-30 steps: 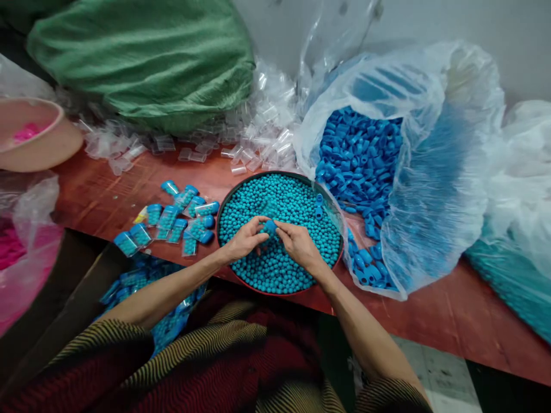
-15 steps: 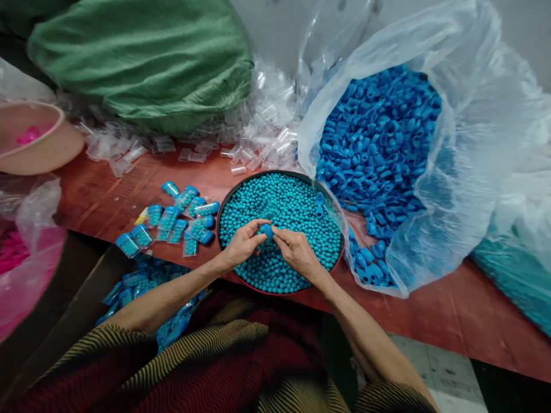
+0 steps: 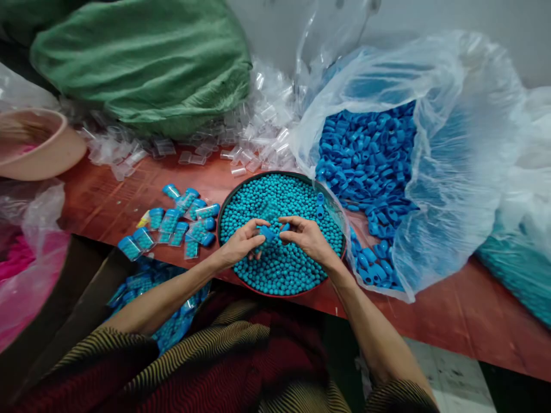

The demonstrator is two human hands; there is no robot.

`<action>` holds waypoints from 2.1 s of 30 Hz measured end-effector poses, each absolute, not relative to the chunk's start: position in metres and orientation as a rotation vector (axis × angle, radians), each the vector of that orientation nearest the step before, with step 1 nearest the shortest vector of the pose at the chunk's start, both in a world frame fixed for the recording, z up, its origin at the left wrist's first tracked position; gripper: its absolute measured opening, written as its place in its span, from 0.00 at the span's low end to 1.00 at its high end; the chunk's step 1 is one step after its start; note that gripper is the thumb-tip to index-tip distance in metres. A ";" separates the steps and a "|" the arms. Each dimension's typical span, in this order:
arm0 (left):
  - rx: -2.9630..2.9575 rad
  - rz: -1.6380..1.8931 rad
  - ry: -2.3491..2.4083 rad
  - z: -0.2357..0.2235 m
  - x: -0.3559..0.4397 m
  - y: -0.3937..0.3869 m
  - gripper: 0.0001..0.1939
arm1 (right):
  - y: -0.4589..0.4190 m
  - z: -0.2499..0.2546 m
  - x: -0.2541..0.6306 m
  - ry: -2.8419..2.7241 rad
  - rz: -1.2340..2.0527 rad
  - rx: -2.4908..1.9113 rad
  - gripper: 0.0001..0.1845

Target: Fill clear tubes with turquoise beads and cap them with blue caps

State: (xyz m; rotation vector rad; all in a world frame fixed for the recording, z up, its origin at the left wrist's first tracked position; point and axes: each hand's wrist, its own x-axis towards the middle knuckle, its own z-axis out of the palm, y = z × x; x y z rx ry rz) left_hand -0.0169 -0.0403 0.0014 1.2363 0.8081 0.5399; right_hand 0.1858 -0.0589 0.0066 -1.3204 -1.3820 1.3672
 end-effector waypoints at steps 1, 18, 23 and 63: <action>1.249 0.552 0.828 0.002 -0.016 -0.042 0.21 | -0.059 0.005 0.181 -1.374 1.326 -1.320 0.27; 1.310 0.713 0.908 0.007 -0.006 -0.051 0.15 | -0.091 -0.013 0.127 -2.085 0.307 -1.544 0.44; 1.302 0.749 1.092 0.002 -0.001 -0.063 0.08 | -0.092 -0.021 0.121 -2.169 0.318 -1.535 0.42; 2.113 0.334 1.397 -0.019 0.011 0.006 0.10 | -0.053 -0.002 0.205 -2.694 -0.088 -1.971 0.14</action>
